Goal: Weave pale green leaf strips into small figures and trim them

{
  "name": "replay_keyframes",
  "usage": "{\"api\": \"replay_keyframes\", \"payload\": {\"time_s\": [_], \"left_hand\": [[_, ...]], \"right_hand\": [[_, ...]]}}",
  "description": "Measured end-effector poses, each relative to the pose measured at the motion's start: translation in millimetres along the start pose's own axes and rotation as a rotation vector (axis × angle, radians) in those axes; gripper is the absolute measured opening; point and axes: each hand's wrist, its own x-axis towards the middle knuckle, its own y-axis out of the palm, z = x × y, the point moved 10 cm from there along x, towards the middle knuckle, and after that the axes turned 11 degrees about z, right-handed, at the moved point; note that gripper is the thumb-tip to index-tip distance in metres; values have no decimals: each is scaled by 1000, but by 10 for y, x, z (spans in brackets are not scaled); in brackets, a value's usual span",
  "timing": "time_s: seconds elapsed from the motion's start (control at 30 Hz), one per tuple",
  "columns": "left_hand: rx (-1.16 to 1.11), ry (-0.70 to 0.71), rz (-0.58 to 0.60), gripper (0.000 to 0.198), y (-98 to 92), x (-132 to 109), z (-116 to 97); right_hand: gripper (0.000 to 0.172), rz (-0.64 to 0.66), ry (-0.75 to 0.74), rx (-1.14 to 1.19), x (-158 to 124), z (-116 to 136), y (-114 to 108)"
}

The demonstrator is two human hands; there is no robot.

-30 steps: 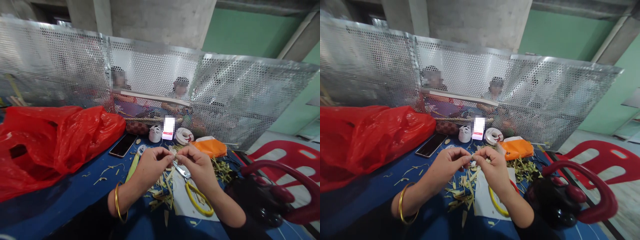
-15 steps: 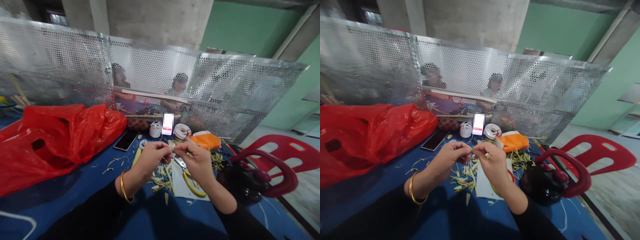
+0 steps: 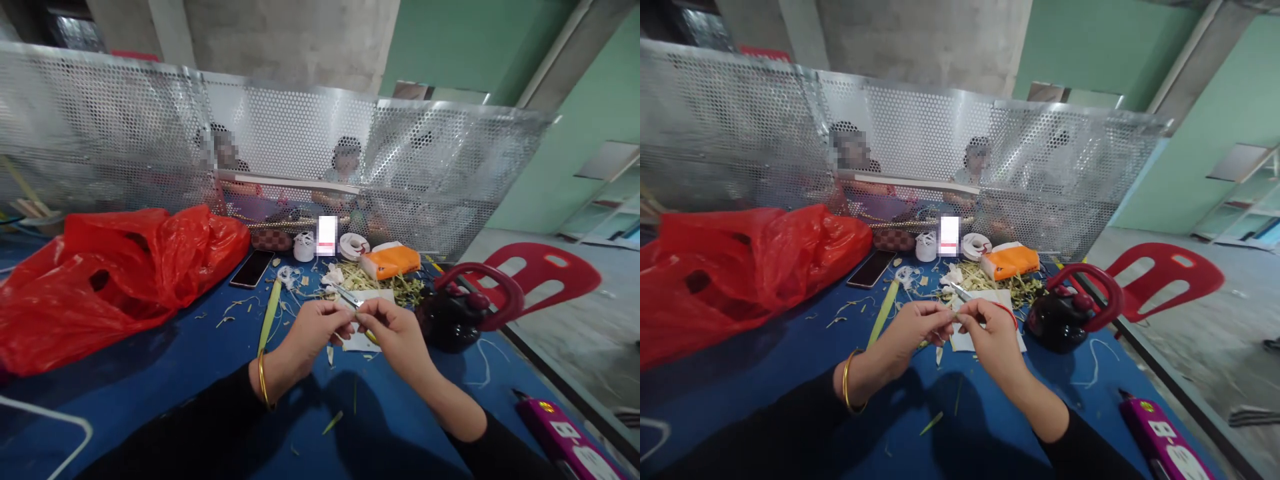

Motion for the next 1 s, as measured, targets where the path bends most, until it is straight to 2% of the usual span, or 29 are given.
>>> {"api": "replay_keyframes", "payload": {"time_s": [0.13,0.23,0.3,0.4,0.5,0.57,0.63,0.77,0.87,1.0], "left_hand": [[109,-71,16,20,108,-91,178],[204,-46,-23,19,96,-136,220],[261,4,-43,19,81,-151,220],[287,39,-46,18,91,-154,270],[256,41,17,16,209,-144,358],[195,-2,86,21,326,-145,460],[129,-75,155,28,434,-161,582],[74,-164,221,34,522,-209,717],[72,-200,264,33,561,-231,753],[36,-257,318,30,630,-251,812]], "right_hand": [[15,14,61,-24,-293,-176,61],[16,-10,70,-74,-516,-263,-11],[17,-54,69,-151,-669,-293,-146],[17,-193,96,-294,-907,-314,-451],[18,-309,136,-352,-1080,-304,-634],[17,-274,122,-330,-1093,-275,-550],[16,-169,77,-305,-1050,-223,-344],[17,-3,-26,-312,-996,-103,2],[19,55,-53,-290,-1001,-94,77],[20,50,-52,-268,-1032,-126,41]]}}
